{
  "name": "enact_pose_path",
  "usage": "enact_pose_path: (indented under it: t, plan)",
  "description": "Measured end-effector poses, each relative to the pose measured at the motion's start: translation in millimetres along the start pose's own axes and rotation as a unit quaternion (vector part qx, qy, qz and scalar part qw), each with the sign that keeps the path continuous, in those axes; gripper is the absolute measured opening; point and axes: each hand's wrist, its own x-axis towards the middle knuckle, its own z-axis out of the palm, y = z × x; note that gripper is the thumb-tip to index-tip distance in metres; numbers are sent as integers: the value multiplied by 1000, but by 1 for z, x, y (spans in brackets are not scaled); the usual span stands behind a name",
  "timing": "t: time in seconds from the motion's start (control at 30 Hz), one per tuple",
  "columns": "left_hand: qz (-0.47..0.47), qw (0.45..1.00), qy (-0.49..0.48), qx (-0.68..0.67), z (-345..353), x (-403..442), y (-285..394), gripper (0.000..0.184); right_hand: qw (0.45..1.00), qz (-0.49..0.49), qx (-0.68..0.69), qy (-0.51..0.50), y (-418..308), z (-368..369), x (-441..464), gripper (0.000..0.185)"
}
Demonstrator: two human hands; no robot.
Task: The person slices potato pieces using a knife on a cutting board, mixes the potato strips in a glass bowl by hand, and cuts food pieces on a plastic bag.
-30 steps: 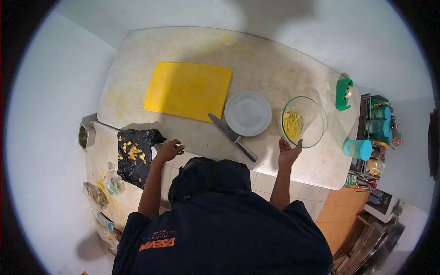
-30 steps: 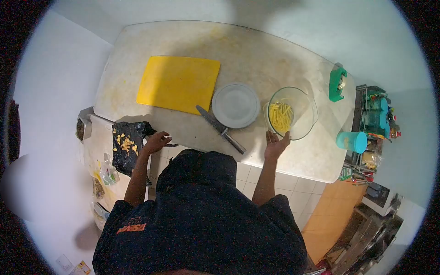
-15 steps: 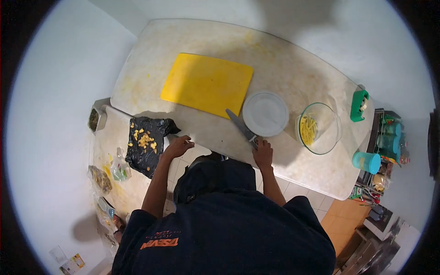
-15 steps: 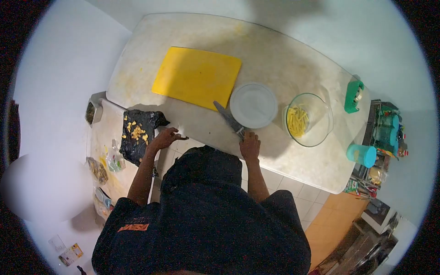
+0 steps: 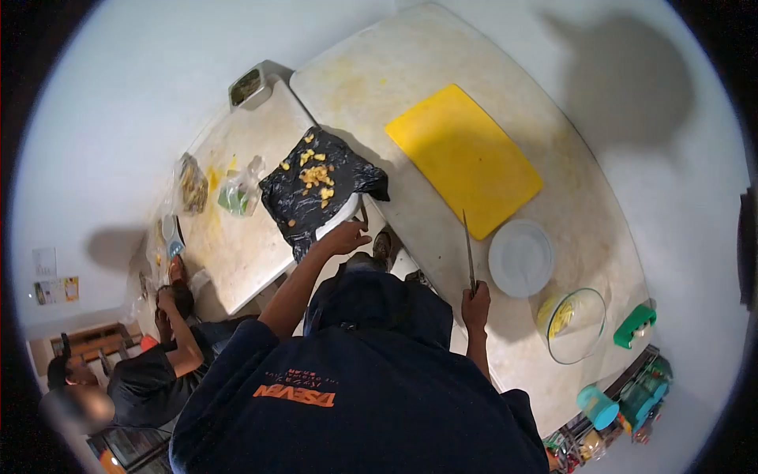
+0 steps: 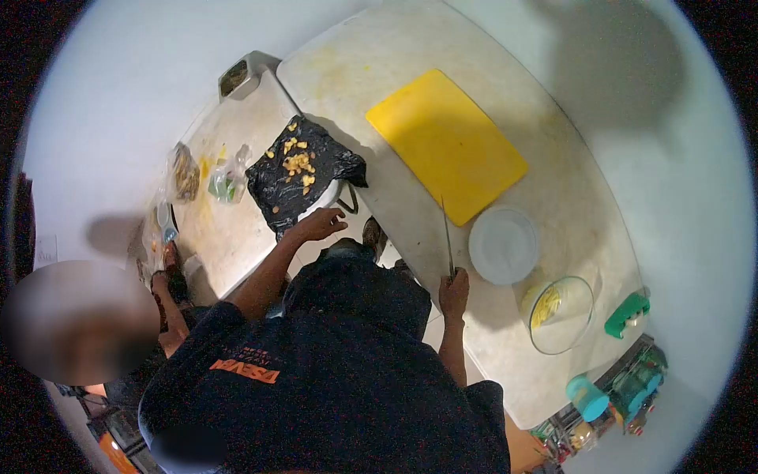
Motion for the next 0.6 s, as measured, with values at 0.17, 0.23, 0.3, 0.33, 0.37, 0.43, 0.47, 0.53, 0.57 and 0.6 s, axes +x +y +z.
enact_pose_path:
  t: [0.17, 0.23, 0.3, 0.33, 0.37, 0.43, 0.47, 0.53, 0.57, 0.6]
  plan:
    - [31, 988, 146, -40, -12, 7, -31, 26, 999, -28, 12, 21, -27, 11, 25, 18]
    - [39, 980, 196, -21, -17, 15, -55, 23, 996, -70, 8, 46, -45, 15, 38, 18]
    - [8, 966, 254, -50, -24, 13, -75, 23, 997, -47, 15, 51, -58, 21, 48, 18]
    - [-5, 956, 283, -76, -29, 10, -82, 22, 997, -43, 13, 62, -63, 27, 54, 18]
    - [-17, 945, 311, -102, -34, 6, -88, 22, 997, -39, 11, 73, -67, 32, 57, 18]
    - [-58, 946, 313, -67, -48, 3, -103, 29, 997, -20, 5, 70, -77, 36, 63, 18]
    - [-47, 940, 333, -57, -50, 3, -116, 33, 998, -11, 2, 69, -83, 38, 65, 18]
    - [-56, 941, 329, -48, -55, 9, -147, 50, 998, 9, 6, 58, -88, 40, 68, 19]
    - [-56, 942, 327, -56, -58, 17, -159, 52, 998, 18, 8, 53, -90, 41, 69, 19]
    - [-57, 942, 326, -63, -66, 21, -163, 54, 998, 24, 12, 55, -92, 42, 69, 20]
